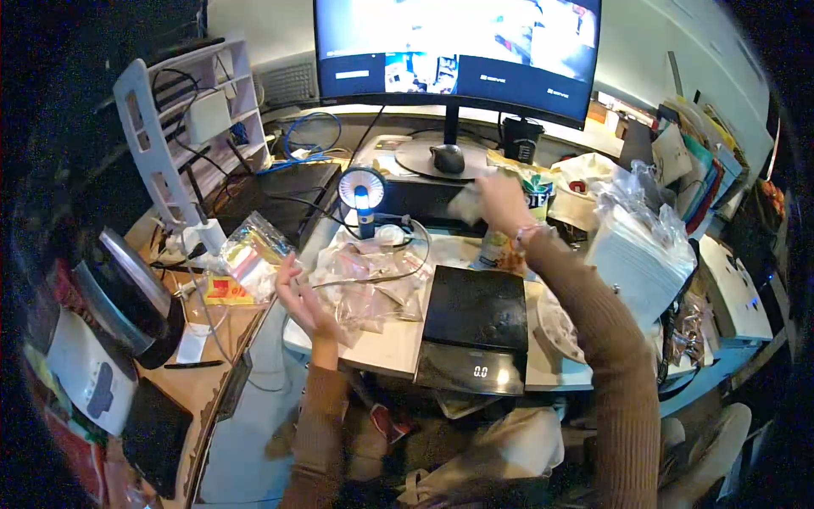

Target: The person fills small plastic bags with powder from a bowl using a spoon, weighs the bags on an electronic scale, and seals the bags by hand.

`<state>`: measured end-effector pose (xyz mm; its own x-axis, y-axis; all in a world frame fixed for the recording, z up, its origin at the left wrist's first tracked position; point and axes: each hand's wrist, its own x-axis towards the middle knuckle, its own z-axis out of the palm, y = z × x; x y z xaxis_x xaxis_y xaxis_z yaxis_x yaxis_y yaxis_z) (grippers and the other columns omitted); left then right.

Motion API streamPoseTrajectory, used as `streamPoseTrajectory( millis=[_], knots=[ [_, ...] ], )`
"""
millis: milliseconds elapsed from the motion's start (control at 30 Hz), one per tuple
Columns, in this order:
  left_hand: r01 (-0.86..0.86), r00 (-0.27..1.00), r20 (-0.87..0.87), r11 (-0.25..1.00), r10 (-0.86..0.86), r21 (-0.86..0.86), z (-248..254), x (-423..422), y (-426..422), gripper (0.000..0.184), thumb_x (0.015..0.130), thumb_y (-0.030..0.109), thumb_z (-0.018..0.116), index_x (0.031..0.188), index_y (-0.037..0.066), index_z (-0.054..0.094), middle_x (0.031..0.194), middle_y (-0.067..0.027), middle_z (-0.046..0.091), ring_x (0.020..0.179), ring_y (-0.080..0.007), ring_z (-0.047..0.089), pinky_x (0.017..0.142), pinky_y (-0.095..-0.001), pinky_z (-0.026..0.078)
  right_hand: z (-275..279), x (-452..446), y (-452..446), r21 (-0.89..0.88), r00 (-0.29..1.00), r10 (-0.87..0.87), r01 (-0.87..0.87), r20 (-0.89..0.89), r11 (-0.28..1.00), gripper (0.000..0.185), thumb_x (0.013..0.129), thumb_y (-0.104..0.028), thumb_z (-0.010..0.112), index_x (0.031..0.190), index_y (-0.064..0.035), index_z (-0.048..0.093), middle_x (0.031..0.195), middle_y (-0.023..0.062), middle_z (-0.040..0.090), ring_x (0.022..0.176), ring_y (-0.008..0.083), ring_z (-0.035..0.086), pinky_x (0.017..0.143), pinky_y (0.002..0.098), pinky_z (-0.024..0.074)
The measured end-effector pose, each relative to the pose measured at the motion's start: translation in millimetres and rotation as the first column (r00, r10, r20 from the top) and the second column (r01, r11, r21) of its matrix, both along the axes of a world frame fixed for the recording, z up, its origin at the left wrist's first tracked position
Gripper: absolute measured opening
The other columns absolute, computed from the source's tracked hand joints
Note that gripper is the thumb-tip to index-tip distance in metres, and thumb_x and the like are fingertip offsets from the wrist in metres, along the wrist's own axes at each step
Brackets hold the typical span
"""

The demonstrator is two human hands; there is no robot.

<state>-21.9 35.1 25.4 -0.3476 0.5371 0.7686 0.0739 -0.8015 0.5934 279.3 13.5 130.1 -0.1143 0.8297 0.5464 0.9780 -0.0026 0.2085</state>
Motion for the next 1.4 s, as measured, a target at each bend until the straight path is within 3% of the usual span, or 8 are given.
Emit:
streamPoseTrajectory(
  millis=[367,467,567,667,700,800,1233,1400],
  knots=[
    [0.335,0.931,0.104,0.933,-0.349,0.134,-13.1,-13.3,-67.0,0.055,0.085,0.053,0.034,0.094,0.001,0.048,0.104,-0.0194,0.052,0.093,-0.0270,0.051,0.088,-0.0370,0.036,3.2,-113.4,-256.0,0.165,0.528,0.459,-0.511,-0.715,0.844,0.009,0.070,-0.002,0.052,0.080,-0.0024,0.052,0.067,0.0101,0.054,0.062,0.0219,0.053,0.058,0.0302,0.0414],
    [0.877,0.345,-0.063,0.346,-0.936,-0.333,27.1,1.6,-188.9,0.037,0.069,0.026,0.066,0.094,0.001,0.053,0.098,-0.0128,0.057,0.089,-0.0210,0.055,0.079,-0.0327,0.043,-42.0,-126.8,-286.7,0.103,0.463,0.397,-0.540,-0.793,0.835,0.007,0.070,-0.001,0.051,0.076,-0.0001,0.054,0.065,0.0097,0.055,0.062,0.0186,0.053,0.057,0.0280,0.0421],
    [0.754,0.267,-0.313,0.400,-0.911,-0.522,12.1,5.4,-229.5,0.034,0.066,0.008,0.070,0.095,0.000,0.055,0.087,-0.0101,0.061,0.079,-0.0162,0.058,0.072,-0.0270,0.046,-76.1,-128.0,-300.9,0.125,0.236,0.275,-0.502,-0.932,0.856,0.004,0.069,-0.002,0.053,0.072,0.0012,0.054,0.066,0.0101,0.055,0.060,0.0195,0.053,0.057,0.0271,0.0422],
    [0.740,0.356,0.220,0.130,-0.908,-0.660,-17.2,1.3,-243.5,0.027,0.073,0.002,0.065,0.098,0.000,0.055,0.074,-0.0061,0.062,0.065,-0.0091,0.058,0.060,-0.0201,0.045,-90.0,-127.3,-318.0,0.142,-0.045,0.135,-0.347,-0.990,0.927,0.011,0.069,-0.009,0.061,0.073,-0.0005,0.055,0.069,0.0089,0.055,0.066,0.0206,0.053,0.061,0.0289,0.0418],
    [0.734,0.364,0.219,0.134,-0.905,-0.666,-19.3,1.8,-246.0,0.027,0.073,0.002,0.065,0.098,0.000,0.055,0.074,-0.0061,0.062,0.065,-0.0091,0.058,0.060,-0.0201,0.045,-90.9,-130.9,-320.7,0.142,-0.054,0.132,-0.352,-0.990,0.925,0.011,0.069,-0.009,0.061,0.073,-0.0005,0.055,0.069,0.0089,0.055,0.066,0.0206,0.053,0.061,0.0289,0.0418],
    [0.534,0.670,-0.010,0.491,-0.742,-0.689,-18.4,1.5,-250.0,0.021,0.076,0.002,0.062,0.095,-0.001,0.056,0.066,-0.0034,0.060,0.056,-0.0048,0.055,0.050,-0.0164,0.042,-94.9,-159.1,-320.3,0.423,0.771,0.219,0.071,-0.598,0.904,0.018,0.068,-0.016,0.068,0.075,-0.0034,0.057,0.073,0.0074,0.056,0.075,0.0208,0.053,0.070,0.0324,0.0385],
    [0.248,0.639,-0.321,0.582,-0.699,-0.775,0.3,-0.2,-275.4,0.011,0.075,0.003,0.062,0.084,-0.001,0.057,0.060,-0.0017,0.057,0.053,-0.0039,0.053,0.047,-0.0178,0.041,-135.8,-176.4,-343.7,0.074,0.751,0.301,-0.320,-0.589,0.944,0.017,0.069,-0.012,0.065,0.084,-0.0061,0.060,0.074,0.0055,0.057,0.071,0.0214,0.051,0.066,0.0375,0.0353],
    [0.513,0.590,-0.036,0.409,-0.807,-0.755,-10.5,16.6,-285.8,0.017,0.076,0.012,0.066,0.085,0.001,0.058,0.060,-0.0021,0.057,0.053,-0.0049,0.054,0.049,-0.0187,0.043,-145.8,-174.3,-352.3,0.116,0.356,0.166,-0.157,-0.919,0.981,0.008,0.072,-0.001,0.060,0.079,-0.0022,0.057,0.068,0.0072,0.053,0.058,0.0176,0.047,0.054,0.0290,0.0349]
  ],
)
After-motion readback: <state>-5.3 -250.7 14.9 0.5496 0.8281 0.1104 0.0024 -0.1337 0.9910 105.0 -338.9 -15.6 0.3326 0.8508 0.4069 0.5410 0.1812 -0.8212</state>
